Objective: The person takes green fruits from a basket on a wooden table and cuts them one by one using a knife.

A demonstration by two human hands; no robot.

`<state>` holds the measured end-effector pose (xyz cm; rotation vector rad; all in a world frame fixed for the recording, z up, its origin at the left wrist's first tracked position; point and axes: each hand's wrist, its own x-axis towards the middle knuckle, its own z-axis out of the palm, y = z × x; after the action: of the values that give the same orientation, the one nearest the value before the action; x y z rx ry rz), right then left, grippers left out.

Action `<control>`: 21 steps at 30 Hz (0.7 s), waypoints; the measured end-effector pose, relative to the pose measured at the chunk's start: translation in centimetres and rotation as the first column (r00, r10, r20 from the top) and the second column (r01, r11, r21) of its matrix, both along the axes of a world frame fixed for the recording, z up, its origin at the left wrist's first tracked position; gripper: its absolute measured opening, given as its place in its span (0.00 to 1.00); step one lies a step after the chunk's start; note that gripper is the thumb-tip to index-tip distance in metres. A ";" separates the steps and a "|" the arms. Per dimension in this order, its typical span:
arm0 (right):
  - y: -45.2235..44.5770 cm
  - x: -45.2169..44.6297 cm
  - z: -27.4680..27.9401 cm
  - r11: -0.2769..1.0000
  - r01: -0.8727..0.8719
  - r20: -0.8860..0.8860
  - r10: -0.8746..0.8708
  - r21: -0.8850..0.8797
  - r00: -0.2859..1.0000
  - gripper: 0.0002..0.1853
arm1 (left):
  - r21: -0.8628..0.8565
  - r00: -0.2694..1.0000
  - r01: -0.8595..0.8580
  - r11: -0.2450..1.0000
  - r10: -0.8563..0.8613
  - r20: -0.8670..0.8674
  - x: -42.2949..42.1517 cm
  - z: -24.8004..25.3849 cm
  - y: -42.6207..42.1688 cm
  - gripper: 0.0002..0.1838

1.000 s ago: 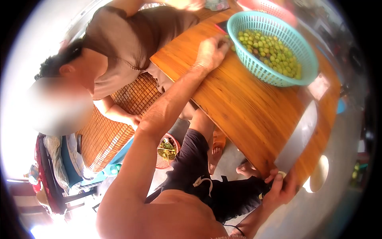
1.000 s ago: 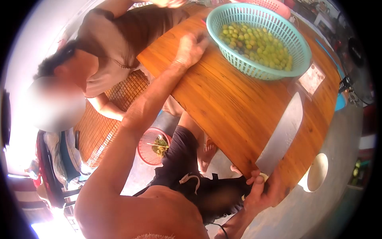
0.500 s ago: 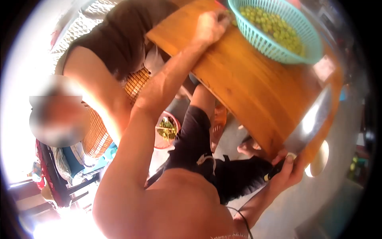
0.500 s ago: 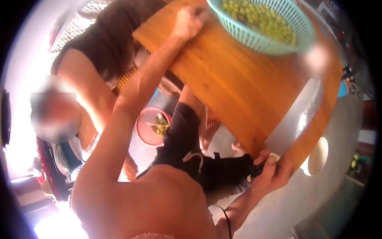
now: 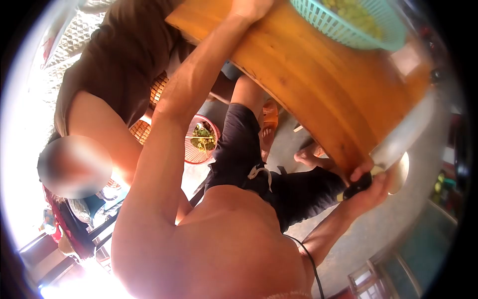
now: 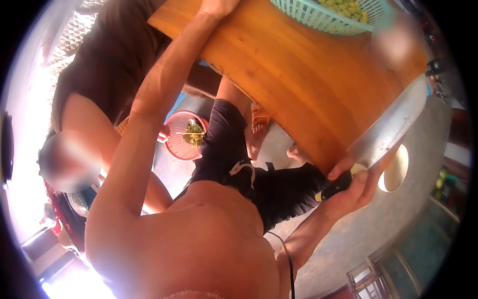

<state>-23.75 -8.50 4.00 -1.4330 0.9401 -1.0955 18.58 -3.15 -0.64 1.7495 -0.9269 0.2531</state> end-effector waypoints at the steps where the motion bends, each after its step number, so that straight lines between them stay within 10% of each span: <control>1: -0.1 0.1 -0.1 0.998 -0.059 0.011 0.060 -0.030 0.998 0.22 | 0.013 0.998 -0.044 0.999 0.043 0.041 0.1 -0.1 0.0 0.12; 21: 0.0 -0.4 -1.3 0.989 -0.147 -0.014 0.147 -0.012 0.989 0.22 | 0.157 0.992 -0.023 0.987 0.041 -0.116 -0.5 0.5 0.3 0.14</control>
<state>-24.13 -8.47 2.65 -1.4970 0.8246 -0.9854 18.08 -2.84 -0.10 1.9020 -0.8511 0.0981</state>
